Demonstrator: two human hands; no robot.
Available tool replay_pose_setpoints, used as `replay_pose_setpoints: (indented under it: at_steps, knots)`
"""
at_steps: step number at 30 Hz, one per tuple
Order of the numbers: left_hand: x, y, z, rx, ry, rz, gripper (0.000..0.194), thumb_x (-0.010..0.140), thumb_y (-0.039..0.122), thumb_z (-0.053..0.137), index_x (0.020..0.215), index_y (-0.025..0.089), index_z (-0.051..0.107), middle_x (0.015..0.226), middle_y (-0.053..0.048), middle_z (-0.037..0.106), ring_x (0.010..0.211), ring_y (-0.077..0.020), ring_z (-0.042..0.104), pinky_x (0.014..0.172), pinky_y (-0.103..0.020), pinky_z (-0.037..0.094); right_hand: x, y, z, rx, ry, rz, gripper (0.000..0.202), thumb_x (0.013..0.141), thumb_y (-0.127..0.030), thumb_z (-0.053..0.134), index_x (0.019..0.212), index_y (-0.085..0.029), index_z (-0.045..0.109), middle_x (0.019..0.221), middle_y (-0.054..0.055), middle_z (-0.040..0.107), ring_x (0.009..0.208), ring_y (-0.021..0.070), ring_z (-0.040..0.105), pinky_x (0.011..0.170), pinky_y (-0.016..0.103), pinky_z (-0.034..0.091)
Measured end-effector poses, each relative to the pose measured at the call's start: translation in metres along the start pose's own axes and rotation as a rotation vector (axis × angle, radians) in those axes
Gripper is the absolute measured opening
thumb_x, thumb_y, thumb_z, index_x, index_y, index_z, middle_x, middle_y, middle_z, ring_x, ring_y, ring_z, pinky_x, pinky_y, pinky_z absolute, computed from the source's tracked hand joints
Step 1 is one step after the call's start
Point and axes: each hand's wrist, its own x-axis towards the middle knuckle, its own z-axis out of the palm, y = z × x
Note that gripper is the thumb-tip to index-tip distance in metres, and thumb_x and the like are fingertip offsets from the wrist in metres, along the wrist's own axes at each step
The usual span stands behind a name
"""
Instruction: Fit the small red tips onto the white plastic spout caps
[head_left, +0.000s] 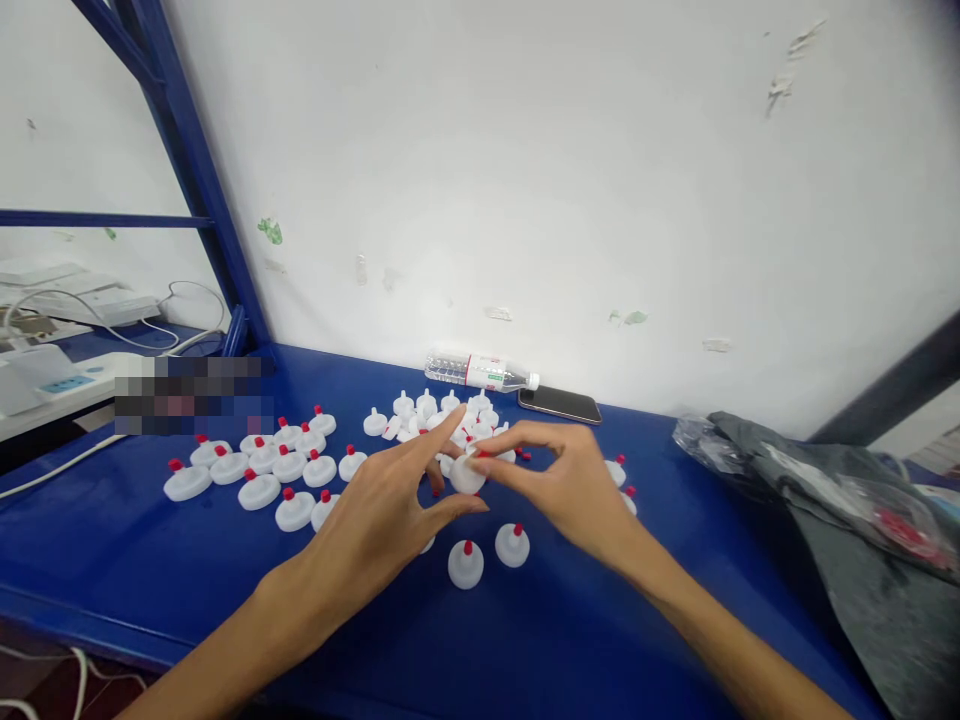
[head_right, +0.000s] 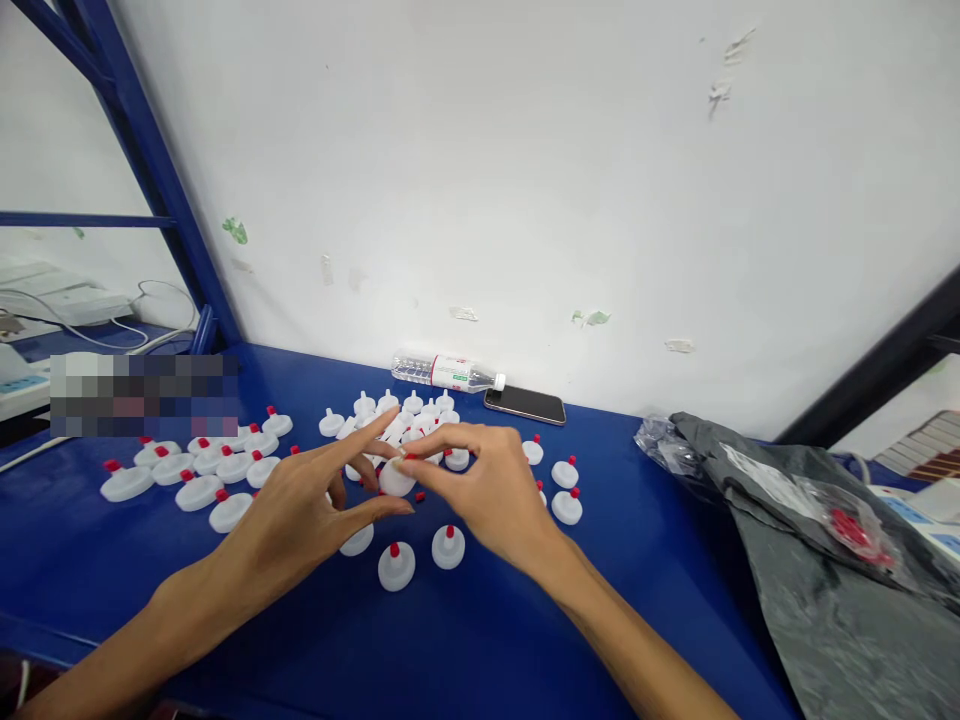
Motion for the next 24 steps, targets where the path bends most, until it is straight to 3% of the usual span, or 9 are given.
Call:
replay_pose_setpoints:
  at_steps: [3,6,10,14,17,20,24]
  knots:
    - [-0.001,0.003,-0.003,0.013,0.041,-0.014,0.072,0.088,0.050,0.072,0.150,0.025,0.045,0.093,0.001,0.072,0.067,-0.0149,0.064,0.061,-0.027,0.052,0.009,0.007,-0.023,-0.153,0.109,0.020,0.008,0.084,-0.030,0.078,0.089,-0.026,0.082,0.094,0.000,0.081,0.090,0.0230,0.076,0.081,0.033,0.057]
    - [-0.001,0.006,-0.006,0.033,0.046,-0.006,0.050,0.099,0.039,0.057,0.146,0.027,0.047,0.102,-0.001,0.070,0.070,-0.0139,0.064,0.065,-0.028,0.053,0.016,0.027,-0.043,-0.426,0.152,0.067,0.007,0.084,-0.027,0.076,0.089,-0.024,0.082,0.093,0.001,0.081,0.086,0.0249,0.076,0.080,0.036,0.056]
    - [-0.001,0.008,-0.008,0.045,0.033,-0.013,0.043,0.100,0.031,0.052,0.143,0.029,0.049,0.105,-0.001,0.069,0.066,-0.0121,0.062,0.066,-0.029,0.053,0.019,0.057,-0.050,-0.636,0.050,0.245,0.006,0.084,-0.025,0.075,0.087,-0.024,0.081,0.087,0.001,0.081,0.078,0.0255,0.076,0.069,0.036,0.055]
    - [0.000,0.009,-0.008,0.043,0.021,-0.036,0.042,0.100,0.031,0.051,0.142,0.030,0.049,0.103,0.000,0.068,0.063,-0.0118,0.060,0.066,-0.029,0.053,0.018,0.074,-0.046,-0.628,-0.025,0.305,0.005,0.081,-0.020,0.074,0.082,-0.023,0.078,0.084,0.002,0.081,0.078,0.0228,0.076,0.063,0.031,0.053]
    - [0.001,0.009,-0.008,0.048,0.005,-0.047,0.042,0.100,0.031,0.051,0.142,0.030,0.049,0.105,0.000,0.068,0.063,-0.0117,0.061,0.065,-0.029,0.052,0.016,0.076,-0.048,-0.600,-0.049,0.294,0.005,0.081,-0.023,0.075,0.085,-0.022,0.077,0.084,0.004,0.081,0.075,0.0229,0.076,0.061,0.031,0.053]
    - [0.000,0.010,-0.009,0.046,-0.014,-0.056,0.042,0.100,0.031,0.050,0.142,0.030,0.048,0.108,-0.001,0.068,0.064,-0.0121,0.062,0.063,-0.028,0.052,0.017,0.068,-0.052,-0.621,-0.046,0.242,0.022,0.082,-0.033,0.076,0.101,-0.022,0.078,0.089,0.005,0.081,0.074,0.0257,0.076,0.063,0.036,0.054]
    - [0.000,0.009,-0.008,0.058,-0.013,-0.051,0.042,0.100,0.032,0.050,0.142,0.029,0.049,0.106,-0.001,0.069,0.064,-0.0127,0.062,0.061,-0.028,0.050,0.017,0.054,-0.046,-0.649,0.002,0.032,0.024,0.093,-0.037,0.067,0.110,-0.023,0.077,0.105,0.006,0.079,0.099,0.0295,0.073,0.084,0.043,0.054]
